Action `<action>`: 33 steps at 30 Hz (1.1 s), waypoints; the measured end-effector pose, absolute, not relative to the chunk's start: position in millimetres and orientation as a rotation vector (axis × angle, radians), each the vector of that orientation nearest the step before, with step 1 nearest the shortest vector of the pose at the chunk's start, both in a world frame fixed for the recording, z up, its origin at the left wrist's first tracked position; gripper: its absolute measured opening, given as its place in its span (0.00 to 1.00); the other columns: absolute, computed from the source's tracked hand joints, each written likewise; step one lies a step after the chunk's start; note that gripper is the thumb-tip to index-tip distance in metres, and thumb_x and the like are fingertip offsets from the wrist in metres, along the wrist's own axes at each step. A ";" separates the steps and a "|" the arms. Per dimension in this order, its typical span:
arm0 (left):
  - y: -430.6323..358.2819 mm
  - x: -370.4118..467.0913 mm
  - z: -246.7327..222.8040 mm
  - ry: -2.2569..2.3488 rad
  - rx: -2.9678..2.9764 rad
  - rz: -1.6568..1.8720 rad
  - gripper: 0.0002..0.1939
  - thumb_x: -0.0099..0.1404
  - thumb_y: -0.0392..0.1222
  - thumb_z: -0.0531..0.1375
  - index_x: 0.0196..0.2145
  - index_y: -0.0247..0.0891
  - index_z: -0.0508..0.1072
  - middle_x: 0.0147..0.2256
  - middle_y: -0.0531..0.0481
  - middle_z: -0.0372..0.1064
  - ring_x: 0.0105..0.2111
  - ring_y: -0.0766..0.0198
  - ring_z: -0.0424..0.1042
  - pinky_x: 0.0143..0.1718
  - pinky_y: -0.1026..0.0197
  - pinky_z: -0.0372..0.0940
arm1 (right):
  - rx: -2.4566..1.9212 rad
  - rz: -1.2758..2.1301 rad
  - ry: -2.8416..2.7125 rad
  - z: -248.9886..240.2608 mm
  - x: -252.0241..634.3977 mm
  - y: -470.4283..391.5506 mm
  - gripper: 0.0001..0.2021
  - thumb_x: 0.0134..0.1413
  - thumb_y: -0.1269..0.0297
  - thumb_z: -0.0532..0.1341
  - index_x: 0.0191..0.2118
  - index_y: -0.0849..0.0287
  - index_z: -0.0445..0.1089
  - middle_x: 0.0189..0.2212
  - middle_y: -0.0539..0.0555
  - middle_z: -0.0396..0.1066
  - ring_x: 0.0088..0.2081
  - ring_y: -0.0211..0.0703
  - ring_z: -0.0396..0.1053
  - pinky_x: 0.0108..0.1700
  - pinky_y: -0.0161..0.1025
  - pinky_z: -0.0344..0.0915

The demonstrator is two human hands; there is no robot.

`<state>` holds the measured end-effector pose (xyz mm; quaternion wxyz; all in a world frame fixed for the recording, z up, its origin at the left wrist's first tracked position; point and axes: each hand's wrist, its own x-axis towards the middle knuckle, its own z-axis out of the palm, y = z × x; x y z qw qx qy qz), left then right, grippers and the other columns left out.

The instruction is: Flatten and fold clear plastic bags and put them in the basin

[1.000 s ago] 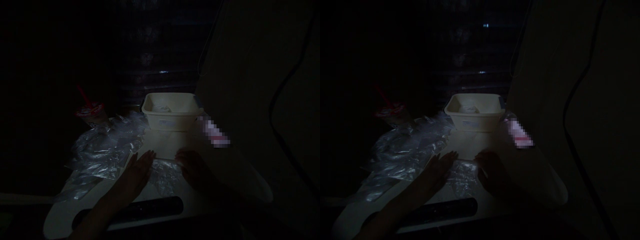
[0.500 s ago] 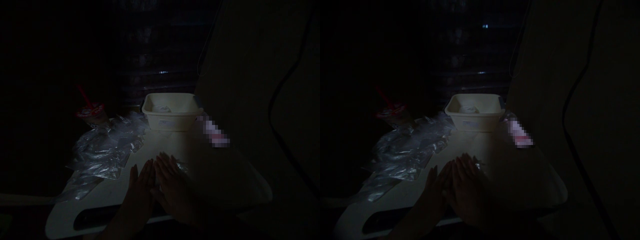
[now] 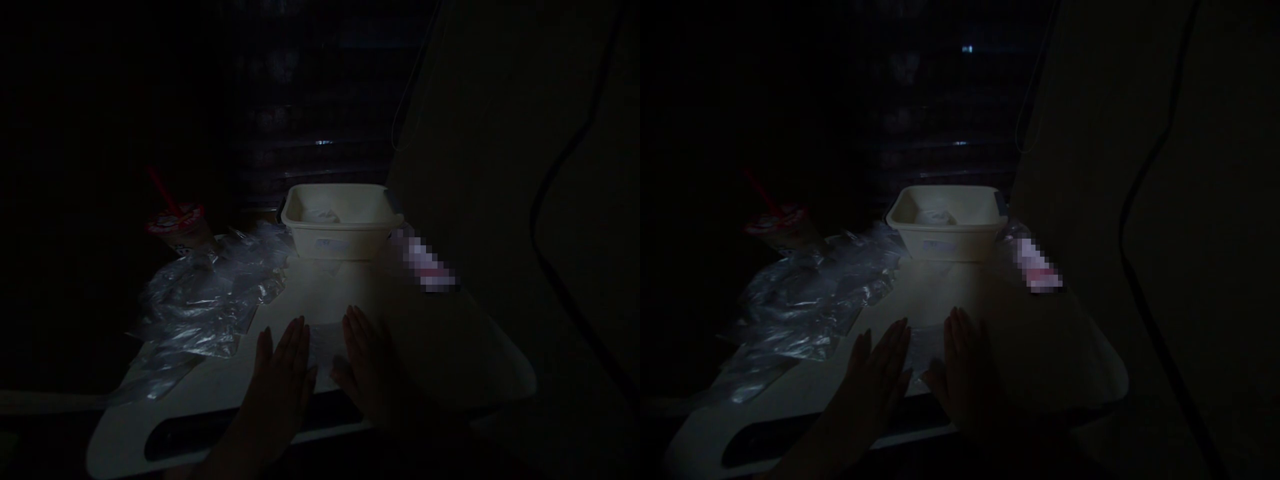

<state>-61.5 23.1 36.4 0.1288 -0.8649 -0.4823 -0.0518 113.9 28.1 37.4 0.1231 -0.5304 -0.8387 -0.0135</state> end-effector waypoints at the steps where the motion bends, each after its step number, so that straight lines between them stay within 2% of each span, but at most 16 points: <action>1: 23.2 -61.5 36.5 -1.408 -2.513 -0.155 0.25 0.61 0.41 0.41 0.54 0.28 0.48 0.56 0.38 0.42 0.56 0.56 0.40 0.52 0.43 0.32 | -1.562 -0.069 -2.429 34.7 116.9 28.4 0.28 0.51 0.56 0.47 0.53 0.72 0.51 0.55 0.65 0.46 0.56 0.53 0.40 0.53 0.55 0.41; 7: 22.3 -62.7 32.8 -1.428 -2.519 -0.193 0.25 0.61 0.41 0.41 0.55 0.27 0.46 0.56 0.38 0.43 0.56 0.55 0.41 0.52 0.42 0.32 | -1.586 -0.252 -2.335 22.4 134.4 29.6 0.27 0.51 0.55 0.48 0.52 0.72 0.52 0.52 0.69 0.51 0.55 0.56 0.45 0.51 0.58 0.41; 11: 21.2 -62.7 33.7 -1.453 -2.547 -0.201 0.26 0.61 0.41 0.41 0.55 0.29 0.43 0.56 0.39 0.42 0.56 0.55 0.40 0.52 0.42 0.32 | -1.489 -0.186 -2.418 37.6 152.6 47.3 0.16 0.52 0.59 0.48 0.41 0.62 0.65 0.46 0.62 0.62 0.51 0.57 0.52 0.49 0.61 0.40; 12: 20.9 -62.8 35.5 -1.454 -2.565 -0.200 0.26 0.61 0.41 0.41 0.56 0.29 0.42 0.56 0.39 0.41 0.56 0.56 0.40 0.52 0.42 0.33 | -1.461 -0.101 -2.439 44.0 155.9 55.5 0.13 0.51 0.61 0.49 0.37 0.60 0.66 0.42 0.59 0.66 0.49 0.54 0.55 0.48 0.59 0.43; 14: 20.4 -62.8 40.8 -1.474 -2.603 -0.189 0.26 0.62 0.40 0.41 0.56 0.31 0.38 0.57 0.41 0.39 0.56 0.57 0.39 0.52 0.42 0.36 | -1.379 0.121 -2.455 56.3 156.9 73.7 0.12 0.50 0.64 0.51 0.39 0.60 0.66 0.39 0.57 0.67 0.42 0.46 0.62 0.44 0.47 0.54; 15: 20.2 -62.9 43.9 -1.492 -2.622 -0.184 0.27 0.62 0.40 0.41 0.56 0.32 0.37 0.57 0.42 0.38 0.56 0.57 0.38 0.52 0.43 0.37 | -1.328 0.235 -2.471 61.5 154.1 82.6 0.12 0.48 0.65 0.52 0.39 0.61 0.66 0.37 0.56 0.68 0.39 0.43 0.63 0.42 0.43 0.56; 18: 20.3 -62.7 51.6 -1.566 -2.672 -0.188 0.27 0.62 0.39 0.42 0.57 0.34 0.34 0.58 0.44 0.35 0.56 0.58 0.36 0.51 0.44 0.41 | -1.252 0.438 -2.543 71.6 133.7 101.9 0.13 0.41 0.68 0.57 0.37 0.63 0.67 0.31 0.54 0.69 0.34 0.40 0.65 0.38 0.37 0.58; 22: 19.8 -62.1 52.0 -1.690 -2.719 -0.350 0.29 0.61 0.40 0.45 0.57 0.36 0.34 0.58 0.44 0.35 0.56 0.56 0.36 0.51 0.45 0.41 | -1.268 0.498 -2.785 80.7 101.7 109.6 0.16 0.35 0.65 0.60 0.35 0.64 0.68 0.28 0.55 0.69 0.30 0.43 0.65 0.33 0.38 0.57; 24: 19.5 -62.5 48.8 -1.786 -2.727 -0.558 0.32 0.59 0.42 0.49 0.57 0.38 0.37 0.58 0.44 0.37 0.56 0.55 0.37 0.52 0.44 0.39 | -1.281 0.641 -2.915 86.7 94.1 112.0 0.12 0.34 0.66 0.60 0.30 0.65 0.69 0.26 0.56 0.69 0.29 0.44 0.64 0.28 0.36 0.55; 26: 21.8 -64.4 46.0 -1.928 -2.750 -0.928 0.34 0.55 0.42 0.53 0.56 0.40 0.40 0.57 0.45 0.40 0.56 0.54 0.40 0.52 0.45 0.38 | -1.266 0.797 -2.997 92.1 94.4 117.1 0.07 0.35 0.67 0.60 0.25 0.65 0.69 0.22 0.54 0.67 0.25 0.40 0.63 0.24 0.33 0.53; 30: 44.9 -70.8 48.9 -2.401 -2.529 -2.230 0.30 0.52 0.45 0.57 0.51 0.41 0.54 0.54 0.45 0.50 0.52 0.57 0.53 0.50 0.53 0.50 | -1.124 1.279 -2.639 92.0 110.8 134.2 0.07 0.38 0.64 0.59 0.20 0.64 0.64 0.15 0.45 0.58 0.20 0.31 0.56 0.21 0.30 0.50; 33: 76.2 -70.1 57.5 -2.629 -2.137 -3.012 0.20 0.50 0.51 0.58 0.40 0.39 0.67 0.44 0.47 0.65 0.43 0.59 0.64 0.45 0.57 0.57 | -1.169 1.464 -2.061 82.1 122.2 145.5 0.10 0.38 0.60 0.58 0.21 0.63 0.62 0.15 0.44 0.56 0.19 0.30 0.54 0.21 0.29 0.50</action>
